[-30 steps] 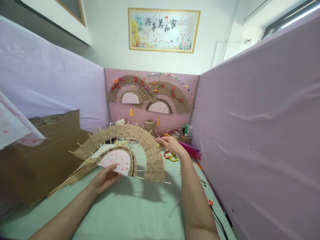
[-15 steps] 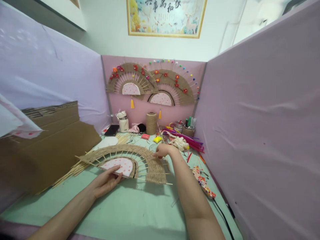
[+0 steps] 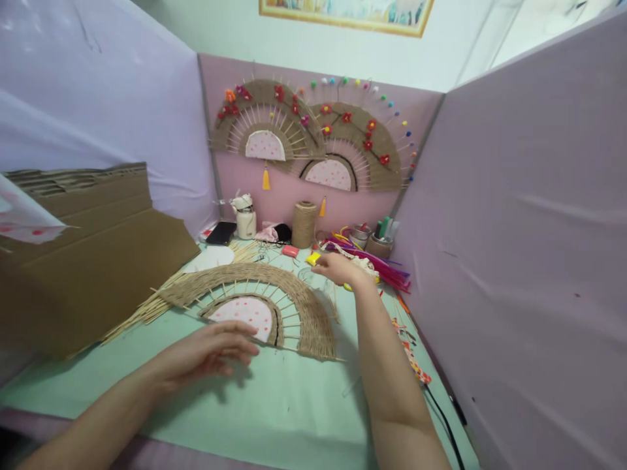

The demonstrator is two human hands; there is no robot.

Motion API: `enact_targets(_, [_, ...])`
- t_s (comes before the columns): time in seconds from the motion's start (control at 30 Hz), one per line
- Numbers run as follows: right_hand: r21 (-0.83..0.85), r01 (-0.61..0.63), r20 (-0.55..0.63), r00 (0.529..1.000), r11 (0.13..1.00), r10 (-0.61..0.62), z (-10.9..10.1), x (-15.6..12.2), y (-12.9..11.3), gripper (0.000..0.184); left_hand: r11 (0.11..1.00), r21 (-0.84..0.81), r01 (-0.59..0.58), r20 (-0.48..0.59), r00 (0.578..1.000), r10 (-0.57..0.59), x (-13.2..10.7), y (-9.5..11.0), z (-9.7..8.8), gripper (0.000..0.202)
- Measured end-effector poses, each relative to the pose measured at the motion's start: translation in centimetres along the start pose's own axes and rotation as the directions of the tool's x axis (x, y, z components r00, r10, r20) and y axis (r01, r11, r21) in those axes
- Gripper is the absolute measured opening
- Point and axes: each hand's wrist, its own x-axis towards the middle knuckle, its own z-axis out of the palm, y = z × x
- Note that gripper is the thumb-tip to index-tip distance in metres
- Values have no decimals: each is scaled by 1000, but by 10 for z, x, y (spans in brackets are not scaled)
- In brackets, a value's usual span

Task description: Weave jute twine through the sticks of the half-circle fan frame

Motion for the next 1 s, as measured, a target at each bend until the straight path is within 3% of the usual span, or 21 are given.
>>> enact_targets(0.13, [45, -44, -258, 965, 998, 54, -18, 38, 8, 31, 979, -92, -181, 85, 978, 189, 57, 35, 31, 29])
enact_targets(0.23, [44, -68, -402, 912, 997, 80, -26, 84, 15, 36, 965, -181, -192, 40, 979, 202, 105, 54, 40, 21])
enact_targets(0.33, [10, -108, -449, 888, 994, 101, -29, 132, 19, 46, 977, -157, -142, -34, 990, 138, 140, 63, 34, 15])
enact_targets(0.43, [-15, -183, -452, 878, 983, 156, -29, 174, 19, 54, 986, -131, -102, -55, 994, 96, 160, 72, 21, 14])
enact_targets(0.6, [3, -332, -438, 848, 943, 300, -27, 220, 14, 51, 986, -153, -67, -77, 995, 56, 197, 90, -2, 10])
enact_targets(0.73, [54, -467, -413, 794, 882, 446, -24, 224, 16, 58, 986, -166, -26, -77, 997, 14, 242, 102, -28, 9])
enact_targets(0.9, [19, -412, -470, 801, 911, 372, -14, 193, 28, 53, 977, -211, 16, -104, 994, -39, 286, 112, -56, 9])
enact_targets(0.93, [36, -392, -510, 784, 919, 354, -13, 185, 31, 49, 975, -223, 14, -114, 993, -40, 291, 113, -59, 11])
enact_targets(1.0, [118, -359, -613, 707, 926, 352, -13, 168, 36, 42, 970, -245, -5, -145, 989, -31, 295, 116, -63, 12])
